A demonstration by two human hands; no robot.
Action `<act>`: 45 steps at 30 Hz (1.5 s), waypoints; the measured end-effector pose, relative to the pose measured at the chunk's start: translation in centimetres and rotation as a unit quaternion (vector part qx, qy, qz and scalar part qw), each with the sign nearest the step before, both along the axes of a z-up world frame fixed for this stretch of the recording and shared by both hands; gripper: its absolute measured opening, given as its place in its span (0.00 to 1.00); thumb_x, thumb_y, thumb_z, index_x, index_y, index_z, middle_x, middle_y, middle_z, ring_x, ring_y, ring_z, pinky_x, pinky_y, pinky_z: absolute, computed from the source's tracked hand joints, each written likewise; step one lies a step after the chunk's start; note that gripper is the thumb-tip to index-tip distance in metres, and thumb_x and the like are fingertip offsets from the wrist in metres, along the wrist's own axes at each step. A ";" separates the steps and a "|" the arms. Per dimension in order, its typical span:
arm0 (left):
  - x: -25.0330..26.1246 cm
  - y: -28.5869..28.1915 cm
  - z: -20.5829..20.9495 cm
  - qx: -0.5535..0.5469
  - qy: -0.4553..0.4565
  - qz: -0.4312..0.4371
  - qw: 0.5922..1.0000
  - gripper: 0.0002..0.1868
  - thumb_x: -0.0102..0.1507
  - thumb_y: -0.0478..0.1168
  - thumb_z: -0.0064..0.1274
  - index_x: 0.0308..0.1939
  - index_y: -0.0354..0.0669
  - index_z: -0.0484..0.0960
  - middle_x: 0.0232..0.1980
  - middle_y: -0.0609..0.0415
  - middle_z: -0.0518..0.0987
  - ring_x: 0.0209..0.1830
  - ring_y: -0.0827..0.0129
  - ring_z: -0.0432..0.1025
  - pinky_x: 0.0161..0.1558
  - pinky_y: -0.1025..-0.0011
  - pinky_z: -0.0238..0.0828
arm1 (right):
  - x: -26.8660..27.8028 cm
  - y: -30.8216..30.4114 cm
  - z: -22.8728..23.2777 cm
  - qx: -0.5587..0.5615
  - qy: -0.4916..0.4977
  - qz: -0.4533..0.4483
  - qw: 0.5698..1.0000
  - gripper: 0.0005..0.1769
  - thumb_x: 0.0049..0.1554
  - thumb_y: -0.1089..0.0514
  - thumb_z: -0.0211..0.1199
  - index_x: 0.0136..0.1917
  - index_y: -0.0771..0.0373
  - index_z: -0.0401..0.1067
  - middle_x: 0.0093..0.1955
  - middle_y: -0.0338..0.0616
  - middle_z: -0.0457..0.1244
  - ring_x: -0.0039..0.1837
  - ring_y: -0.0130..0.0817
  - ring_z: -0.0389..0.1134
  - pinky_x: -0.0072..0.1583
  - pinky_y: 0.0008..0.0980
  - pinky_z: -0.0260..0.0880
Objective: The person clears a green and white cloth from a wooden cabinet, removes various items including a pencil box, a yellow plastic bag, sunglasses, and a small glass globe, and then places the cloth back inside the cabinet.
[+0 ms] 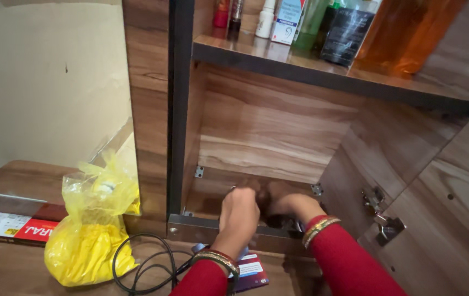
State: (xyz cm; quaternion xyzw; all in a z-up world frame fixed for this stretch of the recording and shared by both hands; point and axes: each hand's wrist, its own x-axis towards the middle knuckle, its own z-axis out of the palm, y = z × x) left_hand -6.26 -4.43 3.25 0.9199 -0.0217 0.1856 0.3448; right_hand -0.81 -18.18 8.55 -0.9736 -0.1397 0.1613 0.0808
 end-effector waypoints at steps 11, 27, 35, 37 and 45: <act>-2.5 0.6 3.3 -0.085 -0.069 -0.030 0.994 0.15 0.68 0.40 0.40 0.56 0.39 0.74 0.42 0.33 0.81 0.43 0.39 0.78 0.48 0.50 0.73 | 3.8 -4.7 -0.3 0.467 0.032 -0.037 0.883 0.17 0.50 0.70 0.68 0.54 0.65 0.73 0.48 0.44 0.66 0.50 0.31 0.69 0.51 0.31 0.75; -3.5 1.6 2.8 -0.143 -0.156 -0.072 0.975 0.22 0.67 0.40 0.47 0.66 0.44 0.70 0.41 0.34 0.80 0.44 0.39 0.75 0.46 0.47 0.69 | 0.1 -1.1 1.1 0.575 -0.059 -0.160 0.800 0.19 0.51 0.67 0.72 0.54 0.67 0.70 0.47 0.46 0.67 0.48 0.33 0.71 0.48 0.28 0.75; -3.8 1.6 2.6 -0.230 -0.259 -0.029 0.938 0.07 0.65 0.35 0.50 0.42 0.37 0.82 0.45 0.39 0.80 0.44 0.42 0.75 0.45 0.52 0.71 | -2.6 -1.1 0.8 0.463 0.001 -0.117 0.879 0.09 0.52 0.65 0.69 0.48 0.67 0.79 0.45 0.45 0.72 0.47 0.31 0.73 0.49 0.30 0.75; -4.0 1.8 3.0 -0.252 -0.285 -0.033 0.924 0.06 0.64 0.33 0.51 0.40 0.35 0.83 0.45 0.39 0.80 0.44 0.42 0.75 0.45 0.53 0.72 | -3.4 -1.0 0.8 0.463 0.027 -0.099 0.881 0.10 0.52 0.65 0.69 0.49 0.68 0.78 0.46 0.43 0.72 0.48 0.30 0.73 0.51 0.29 0.76; -2.8 2.2 2.4 -0.292 -0.294 -0.064 0.908 0.10 0.60 0.28 0.48 0.42 0.34 0.84 0.44 0.40 0.83 0.44 0.43 0.78 0.46 0.56 0.74 | -4.7 -1.1 1.4 0.619 0.117 -0.121 0.767 0.14 0.54 0.65 0.67 0.54 0.66 0.73 0.49 0.45 0.70 0.53 0.35 0.72 0.59 0.33 0.75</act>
